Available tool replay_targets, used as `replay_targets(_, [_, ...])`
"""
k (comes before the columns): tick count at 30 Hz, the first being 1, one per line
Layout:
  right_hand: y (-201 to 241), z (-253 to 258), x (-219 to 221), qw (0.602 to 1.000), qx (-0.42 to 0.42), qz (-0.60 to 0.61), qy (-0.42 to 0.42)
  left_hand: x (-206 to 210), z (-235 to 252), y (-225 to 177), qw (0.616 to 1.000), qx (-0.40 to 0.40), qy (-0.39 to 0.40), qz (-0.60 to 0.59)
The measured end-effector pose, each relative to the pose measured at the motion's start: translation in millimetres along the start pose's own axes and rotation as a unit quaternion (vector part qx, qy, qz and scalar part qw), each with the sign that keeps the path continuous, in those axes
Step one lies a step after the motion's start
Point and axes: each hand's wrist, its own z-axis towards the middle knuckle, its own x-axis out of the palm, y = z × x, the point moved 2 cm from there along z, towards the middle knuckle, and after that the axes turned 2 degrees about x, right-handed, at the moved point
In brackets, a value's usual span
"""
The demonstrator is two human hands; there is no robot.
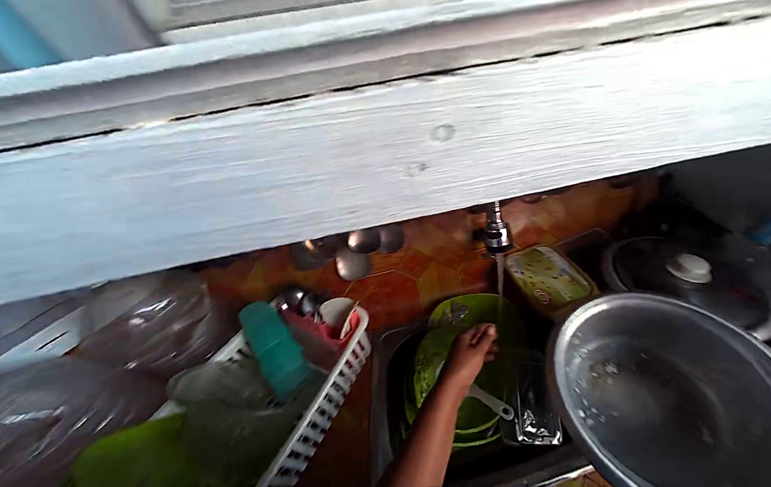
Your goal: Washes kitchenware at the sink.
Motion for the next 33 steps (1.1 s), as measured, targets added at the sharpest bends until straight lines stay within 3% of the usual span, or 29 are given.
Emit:
replay_targets(3, [8,11,44,0.999,0.037,0.008,0.012,-4,-8,-3,0.999,0.019,-0.031,-0.018])
replay_targets(11, [-29,52,151,0.988,0.058,0.133,0.056,-59,-20,-8,0.986,0.087,-0.138,0.03])
replay_targets(17, [-26,55,184,0.984,0.076,0.117,0.109,-54,-33,-15,0.978,-0.009,-0.076,-0.192])
replay_targets(20, [-31,62,190,0.978,0.075,0.114,0.157,-43,-32,-22,0.957,-0.017,-0.15,-0.246])
replay_targets(22, [-31,72,189,0.977,0.069,0.069,0.19,-39,-30,-23,0.947,-0.014,-0.188,-0.26])
replay_targets(24, [-28,86,185,0.975,0.009,-0.116,0.187,-35,-29,-23,0.942,-0.004,-0.203,-0.269])
replay_targets(26, [-14,92,186,0.905,-0.144,-0.38,0.125,-30,-28,-21,0.94,0.007,-0.21,-0.269])
replay_targets(27, [-5,90,190,0.861,-0.226,-0.445,0.094,-27,-28,-20,0.94,0.009,-0.214,-0.266])
replay_targets(29, [9,82,207,0.798,-0.379,-0.463,0.072,-24,-26,-20,0.939,0.002,-0.223,-0.263])
replay_targets(30, [14,78,219,0.791,-0.396,-0.453,0.106,-23,-26,-20,0.937,-0.004,-0.226,-0.265])
replay_targets(31, [17,76,231,0.8,-0.36,-0.446,0.175,-22,-25,-19,0.937,-0.009,-0.226,-0.267])
replay_targets(33, [14,87,259,0.828,-0.181,-0.417,0.329,-19,-26,-19,0.936,-0.016,-0.228,-0.269])
